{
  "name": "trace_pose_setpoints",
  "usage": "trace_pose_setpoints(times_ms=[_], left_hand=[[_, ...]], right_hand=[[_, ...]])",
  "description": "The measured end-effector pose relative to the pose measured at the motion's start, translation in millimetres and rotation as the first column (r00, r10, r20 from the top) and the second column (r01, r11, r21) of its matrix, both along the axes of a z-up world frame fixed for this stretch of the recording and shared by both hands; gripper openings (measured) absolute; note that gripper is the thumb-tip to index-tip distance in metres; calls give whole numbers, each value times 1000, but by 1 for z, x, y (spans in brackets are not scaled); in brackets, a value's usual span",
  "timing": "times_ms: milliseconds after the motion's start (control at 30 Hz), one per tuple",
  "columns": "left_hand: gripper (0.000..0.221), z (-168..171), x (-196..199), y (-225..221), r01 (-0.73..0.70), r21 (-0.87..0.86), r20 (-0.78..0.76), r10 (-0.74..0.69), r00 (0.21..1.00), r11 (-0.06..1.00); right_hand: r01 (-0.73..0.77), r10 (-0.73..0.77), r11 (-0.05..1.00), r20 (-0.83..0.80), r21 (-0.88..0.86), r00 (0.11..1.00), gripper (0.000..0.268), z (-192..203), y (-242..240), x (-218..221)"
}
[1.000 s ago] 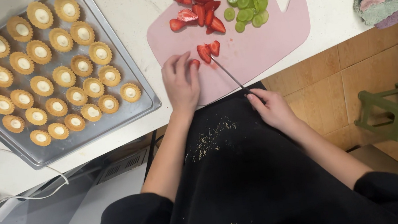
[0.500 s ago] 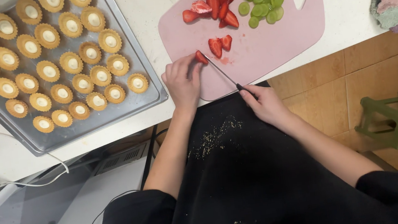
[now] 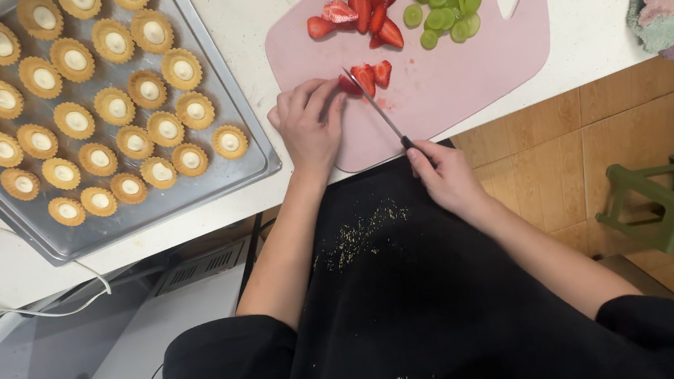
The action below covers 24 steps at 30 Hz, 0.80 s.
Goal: The person slices strawberries on a cutting board using a knife.
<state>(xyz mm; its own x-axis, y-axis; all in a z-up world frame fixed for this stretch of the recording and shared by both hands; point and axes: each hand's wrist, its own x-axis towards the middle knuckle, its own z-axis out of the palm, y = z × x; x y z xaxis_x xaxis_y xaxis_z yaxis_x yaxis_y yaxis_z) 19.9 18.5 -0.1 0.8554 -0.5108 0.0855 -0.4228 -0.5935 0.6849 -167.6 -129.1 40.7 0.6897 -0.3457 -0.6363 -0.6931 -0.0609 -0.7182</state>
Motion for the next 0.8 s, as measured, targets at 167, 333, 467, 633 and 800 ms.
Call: trace_pose_setpoints(times_ms=[167, 333, 467, 633, 800], left_hand=[[26, -1, 2, -12, 25, -1, 25, -25, 999, 1000], [23, 3, 5, -14, 27, 4, -20, -27, 999, 1000], [23, 7, 6, -9, 20, -13, -45, -20, 999, 1000], [22, 7, 3, -7, 23, -42, -53, -25, 998, 999], [20, 6, -9, 0, 5, -39, -40, -6, 999, 999]], right_hand=[[34, -33, 999, -11, 43, 999, 29, -2, -6, 2], [38, -36, 998, -29, 46, 999, 29, 0, -7, 1], [66, -65, 997, -4, 50, 998, 30, 0, -7, -1], [-21, 22, 999, 30, -32, 999, 28, -5, 2, 4], [-45, 45, 999, 9, -24, 999, 28, 0, 4, 7]])
